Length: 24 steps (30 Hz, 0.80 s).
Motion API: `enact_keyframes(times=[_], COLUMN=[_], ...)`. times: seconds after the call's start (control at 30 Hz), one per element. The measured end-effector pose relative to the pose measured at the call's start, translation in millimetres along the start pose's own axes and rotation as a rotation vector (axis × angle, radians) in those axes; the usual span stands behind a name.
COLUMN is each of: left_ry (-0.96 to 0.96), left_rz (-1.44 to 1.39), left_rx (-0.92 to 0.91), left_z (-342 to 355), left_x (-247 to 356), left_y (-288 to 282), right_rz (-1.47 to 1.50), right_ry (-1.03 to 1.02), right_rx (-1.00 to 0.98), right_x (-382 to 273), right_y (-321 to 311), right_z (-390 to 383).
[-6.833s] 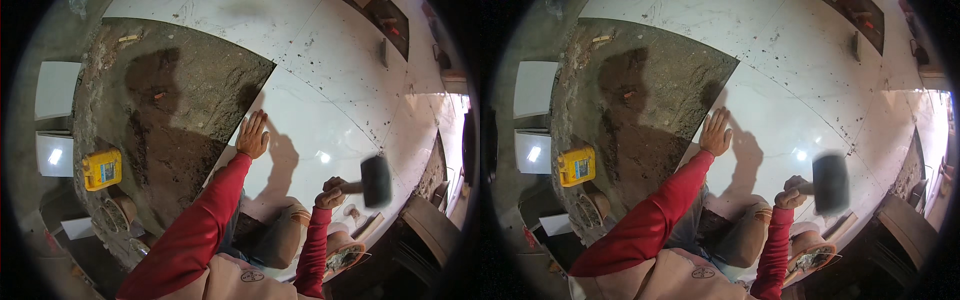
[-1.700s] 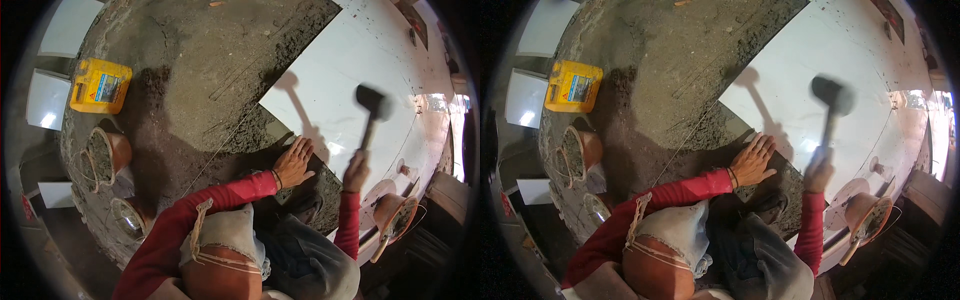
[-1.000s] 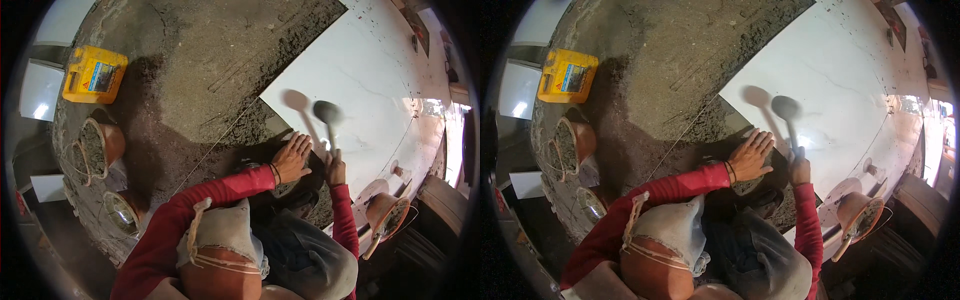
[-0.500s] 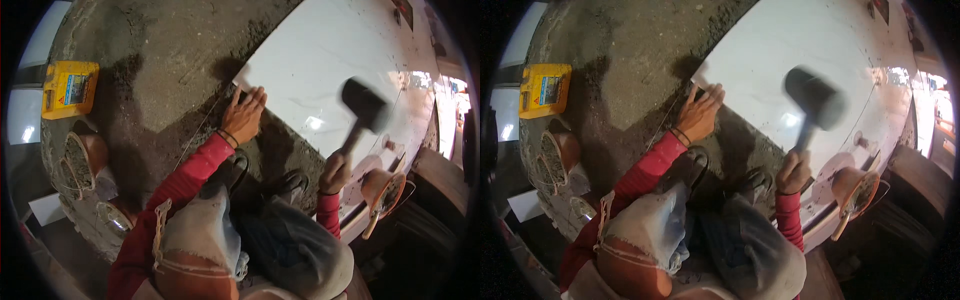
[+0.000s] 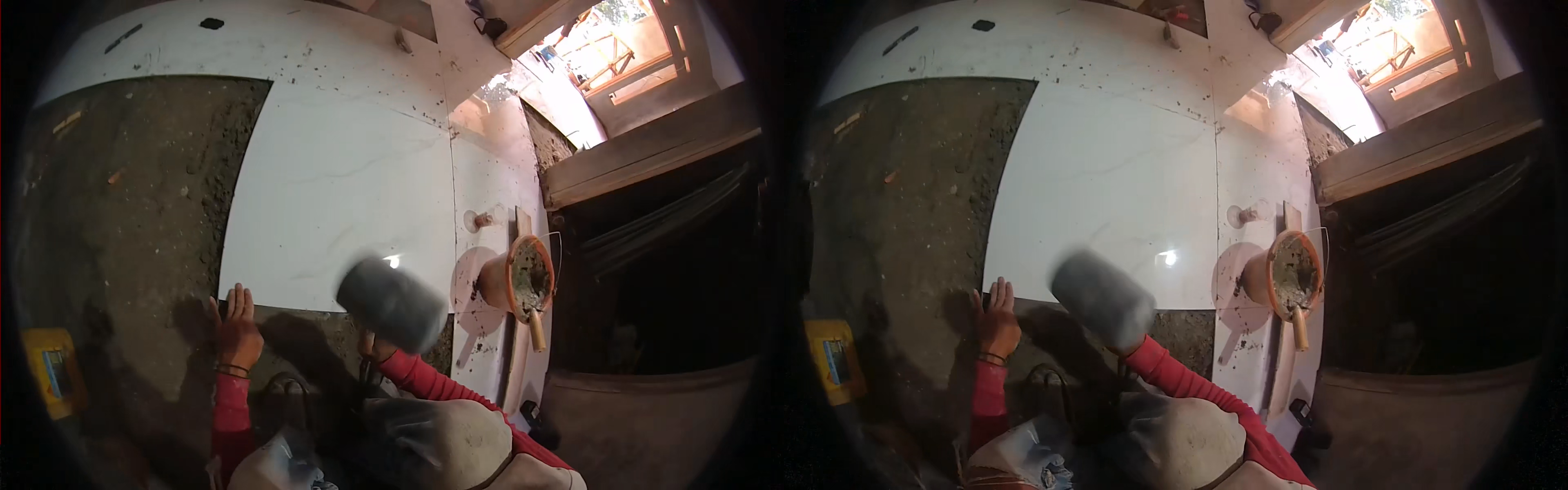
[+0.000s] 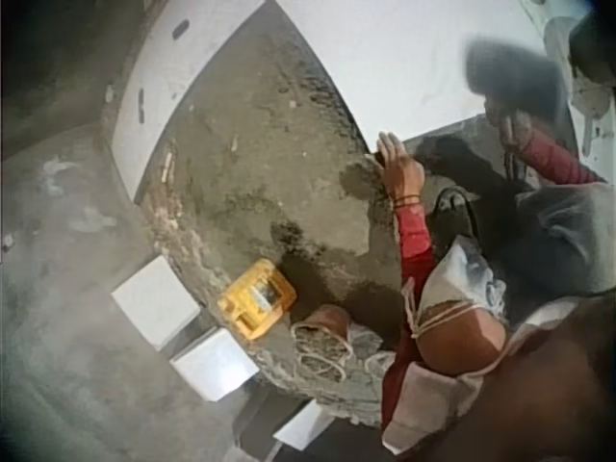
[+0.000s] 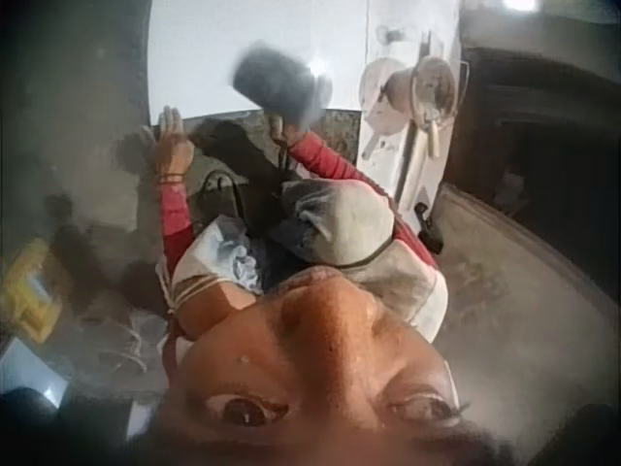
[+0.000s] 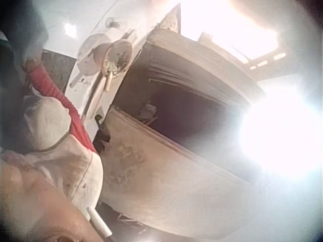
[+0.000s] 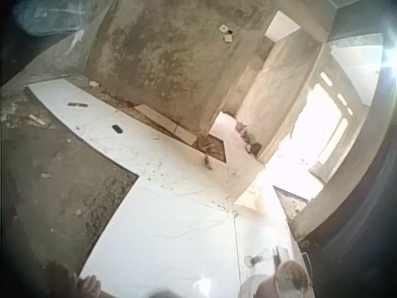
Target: The person positions a large tile onto a layer of mortar on the floor and taps it with a rubber mallet while checking the alignment.
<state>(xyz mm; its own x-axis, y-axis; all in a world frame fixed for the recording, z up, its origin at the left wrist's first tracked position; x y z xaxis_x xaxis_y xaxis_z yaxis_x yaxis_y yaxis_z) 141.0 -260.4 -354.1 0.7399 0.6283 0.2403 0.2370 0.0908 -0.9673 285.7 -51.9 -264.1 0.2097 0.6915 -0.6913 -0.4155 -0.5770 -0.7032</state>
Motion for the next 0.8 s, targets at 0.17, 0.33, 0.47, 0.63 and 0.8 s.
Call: enact_keyframes(times=[0.17, 0.33, 0.47, 0.63, 0.8], left_ry=[0.0, -0.098, -0.042, -0.045, -0.073], left_rz=[-0.043, -0.042, -0.016, 0.083, 0.094], left_rx=[-0.016, 0.104, -0.044, 0.044, -0.004], left_z=[-12, -35, -9, -31, -21], left_x=[-8, -41, -8, -22, -15], left_y=[3, -4, 15, -1, 7], right_rz=[-0.11, 0.032, -0.162, 0.068, 0.606], right_ry=[0.31, -0.094, 0.477, 0.152, -0.093], right_rx=[-0.321, -0.009, -0.398, -0.094, 0.173], right_x=[58, -43, 104, -13, 25], right_y=[39, 7, 52, 19, 23], right_z=[-31, 20, -44, -1, -22])
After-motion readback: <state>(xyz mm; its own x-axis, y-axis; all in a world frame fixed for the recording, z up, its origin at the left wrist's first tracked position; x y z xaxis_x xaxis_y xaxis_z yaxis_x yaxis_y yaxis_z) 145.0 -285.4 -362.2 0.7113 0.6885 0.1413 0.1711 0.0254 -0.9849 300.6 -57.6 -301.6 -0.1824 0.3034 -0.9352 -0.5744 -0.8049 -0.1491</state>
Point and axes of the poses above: each hand's wrist, its own z-axis towards the middle knuckle, its own y-axis out of the palm, x = y × z, the point moved 7 cm from there along z, towards the middle knuckle, and after that the axes turned 6 degrees about y, right-handed, at the moved point
